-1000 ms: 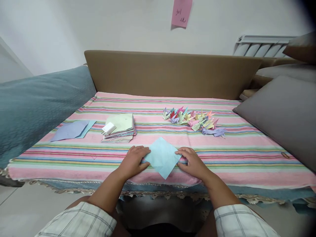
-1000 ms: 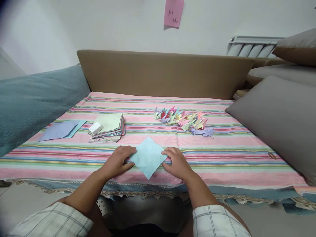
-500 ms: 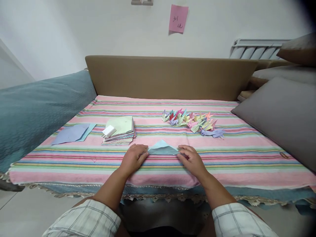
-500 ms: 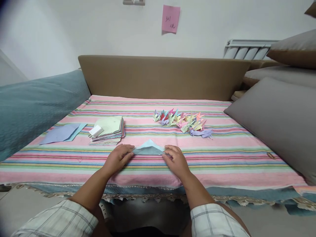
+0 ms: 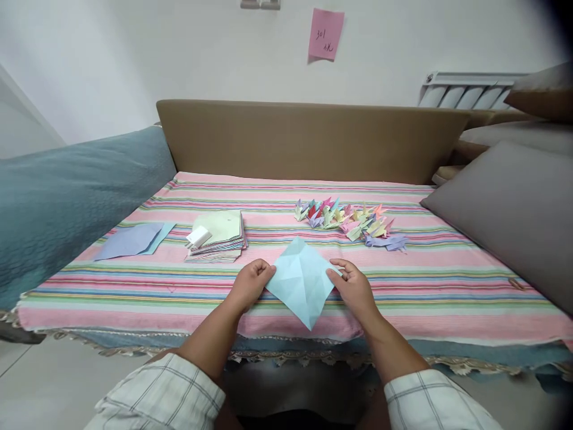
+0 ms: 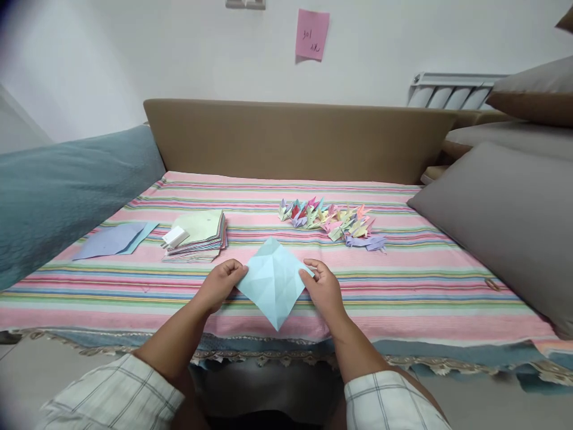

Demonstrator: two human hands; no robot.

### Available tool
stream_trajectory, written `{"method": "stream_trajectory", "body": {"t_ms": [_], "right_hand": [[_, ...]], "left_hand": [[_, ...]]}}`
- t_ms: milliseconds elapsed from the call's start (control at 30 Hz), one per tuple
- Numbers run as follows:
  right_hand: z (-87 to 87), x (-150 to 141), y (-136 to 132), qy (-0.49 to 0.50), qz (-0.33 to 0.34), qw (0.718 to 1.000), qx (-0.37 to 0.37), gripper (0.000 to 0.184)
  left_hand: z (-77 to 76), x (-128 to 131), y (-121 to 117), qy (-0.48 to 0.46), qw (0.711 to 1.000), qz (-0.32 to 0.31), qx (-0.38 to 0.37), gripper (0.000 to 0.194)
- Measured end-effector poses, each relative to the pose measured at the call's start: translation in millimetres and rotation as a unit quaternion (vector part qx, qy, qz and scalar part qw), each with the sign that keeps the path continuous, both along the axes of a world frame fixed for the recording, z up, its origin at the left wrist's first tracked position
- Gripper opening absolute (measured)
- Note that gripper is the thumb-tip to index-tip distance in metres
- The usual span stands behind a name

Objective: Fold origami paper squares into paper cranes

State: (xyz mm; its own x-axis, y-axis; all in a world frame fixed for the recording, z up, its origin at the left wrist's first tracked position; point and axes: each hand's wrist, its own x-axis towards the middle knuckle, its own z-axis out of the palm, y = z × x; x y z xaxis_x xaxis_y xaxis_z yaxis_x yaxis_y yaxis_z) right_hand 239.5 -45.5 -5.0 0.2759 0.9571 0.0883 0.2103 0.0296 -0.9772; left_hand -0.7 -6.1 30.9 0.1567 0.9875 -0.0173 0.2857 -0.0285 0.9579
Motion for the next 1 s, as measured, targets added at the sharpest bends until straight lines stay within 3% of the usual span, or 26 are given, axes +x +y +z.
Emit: {"method": "stream_trajectory", "body": {"t_ms": [67, 133, 233, 300, 367, 567, 700, 833, 1000], "right_hand": [[-4.1, 0, 2, -0.12, -0.043, 0.991, 0.033, 0.043], [-5.1, -4, 0, -0.253, -0.065, 0.959, 0.112, 0.037], [-3.2, -17, -9, -0.391, 0.014, 0.899, 0.195, 0.025], [-2.8, -26, -15, -0.435, 0.081, 0.876, 0.194, 0.025], [-4.4, -34, -18, -0.46, 0.103, 0.864, 0.178, 0.027], [-10.9, -39, -17, -0.484, 0.107, 0.856, 0.148, 0.03], [-10.9, -39, -17, -0.487, 0.106, 0.855, 0.142, 0.031], [-9.9, -42, -14, -0.491, 0.09, 0.853, 0.15, 0.029], [-9.2, -47, -6, -0.495, 0.067, 0.853, 0.154, 0.028]], "left_hand": [[-3.6, 2, 4, 0.112, 0.993, 0.014, 0.046, 0.03], [-4.3, 3, 6, 0.177, 0.981, 0.018, 0.072, 0.028], [-2.6, 5, 9, 0.208, 0.974, 0.02, 0.082, 0.027], [-2.0, 6, 11, 0.207, 0.975, 0.014, 0.08, 0.028], [-2.3, 5, 12, 0.196, 0.977, 0.008, 0.081, 0.029], [-1.9, -3, 7, 0.137, 0.984, -0.06, 0.092, 0.037], [-2.9, -5, 0, 0.181, 0.961, -0.144, 0.15, 0.034], [-11.8, 4, -6, 0.306, 0.933, -0.055, 0.181, 0.026], [-16.6, 16, -8, 0.318, 0.935, 0.001, 0.158, 0.019]]}}
